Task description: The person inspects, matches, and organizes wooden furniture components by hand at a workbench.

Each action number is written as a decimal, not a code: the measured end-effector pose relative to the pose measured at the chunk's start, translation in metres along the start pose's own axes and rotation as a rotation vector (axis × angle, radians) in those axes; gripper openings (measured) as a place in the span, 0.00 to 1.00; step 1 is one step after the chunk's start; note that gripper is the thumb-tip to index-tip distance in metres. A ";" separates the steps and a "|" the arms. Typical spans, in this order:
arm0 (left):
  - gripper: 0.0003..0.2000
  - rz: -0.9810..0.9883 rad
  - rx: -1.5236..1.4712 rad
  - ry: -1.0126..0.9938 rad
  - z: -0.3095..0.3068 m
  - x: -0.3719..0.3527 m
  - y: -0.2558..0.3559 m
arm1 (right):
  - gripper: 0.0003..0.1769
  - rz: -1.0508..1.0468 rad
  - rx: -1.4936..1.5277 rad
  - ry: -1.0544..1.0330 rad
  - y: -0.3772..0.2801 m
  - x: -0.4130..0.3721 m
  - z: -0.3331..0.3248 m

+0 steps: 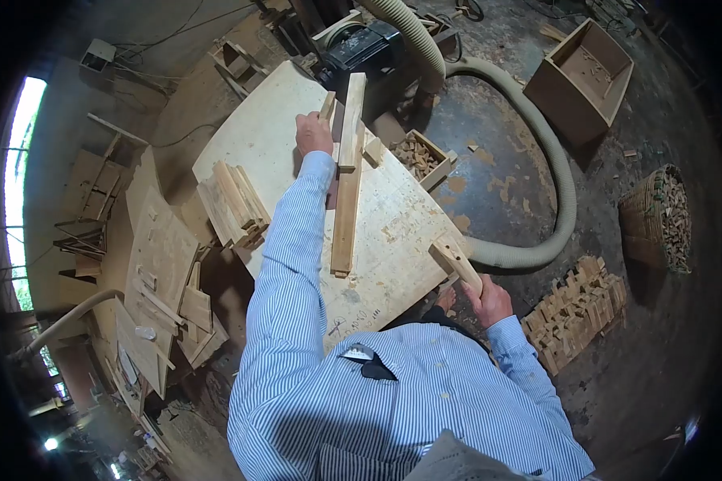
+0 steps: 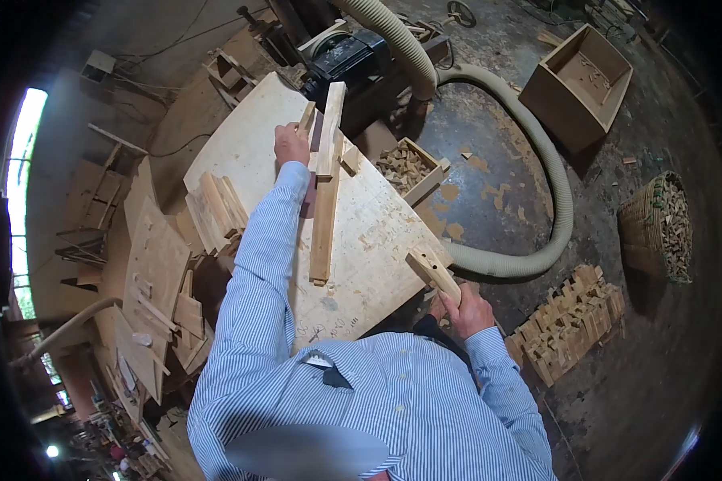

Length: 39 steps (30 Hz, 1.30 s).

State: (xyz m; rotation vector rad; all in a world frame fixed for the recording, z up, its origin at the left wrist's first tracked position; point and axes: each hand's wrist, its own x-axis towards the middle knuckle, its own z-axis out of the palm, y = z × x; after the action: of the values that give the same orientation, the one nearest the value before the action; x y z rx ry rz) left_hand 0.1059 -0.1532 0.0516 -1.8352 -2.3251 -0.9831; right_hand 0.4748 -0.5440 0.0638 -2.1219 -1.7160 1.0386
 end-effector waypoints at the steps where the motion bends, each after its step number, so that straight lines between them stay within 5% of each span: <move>1: 0.14 0.062 -0.046 -0.038 -0.003 -0.004 0.002 | 0.26 0.008 -0.008 0.000 -0.001 0.001 -0.001; 4: 0.15 0.079 -0.100 -0.042 0.000 -0.011 -0.003 | 0.26 -0.033 0.015 0.024 -0.003 -0.001 -0.009; 6: 0.15 -0.197 -0.125 -0.121 0.008 -0.010 -0.012 | 0.26 -0.016 0.004 0.006 -0.001 0.000 -0.011; 8: 0.14 -0.123 -0.135 -0.085 0.033 -0.007 -0.026 | 0.26 0.001 -0.006 -0.011 -0.004 -0.001 -0.012; 10: 0.11 -0.422 -0.575 -0.266 0.031 -0.017 -0.011 | 0.26 0.040 0.003 -0.056 -0.007 -0.005 -0.020; 11: 0.08 -0.438 -0.562 -0.256 0.028 -0.018 -0.004 | 0.26 0.042 -0.023 -0.055 -0.008 -0.005 -0.020; 26: 0.06 -0.499 -0.618 -0.173 0.047 0.015 0.020 | 0.23 -0.011 -0.057 -0.021 0.001 0.010 -0.005; 39: 0.07 -0.456 -0.505 -0.182 0.050 0.050 -0.018 | 0.24 -0.010 -0.063 -0.001 -0.032 0.029 0.020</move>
State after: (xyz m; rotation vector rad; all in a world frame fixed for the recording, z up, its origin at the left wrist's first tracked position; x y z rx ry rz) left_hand 0.0926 -0.0877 0.0226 -1.5979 -2.8927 -1.6494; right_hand 0.4394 -0.5133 0.0563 -2.1480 -1.7806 0.9960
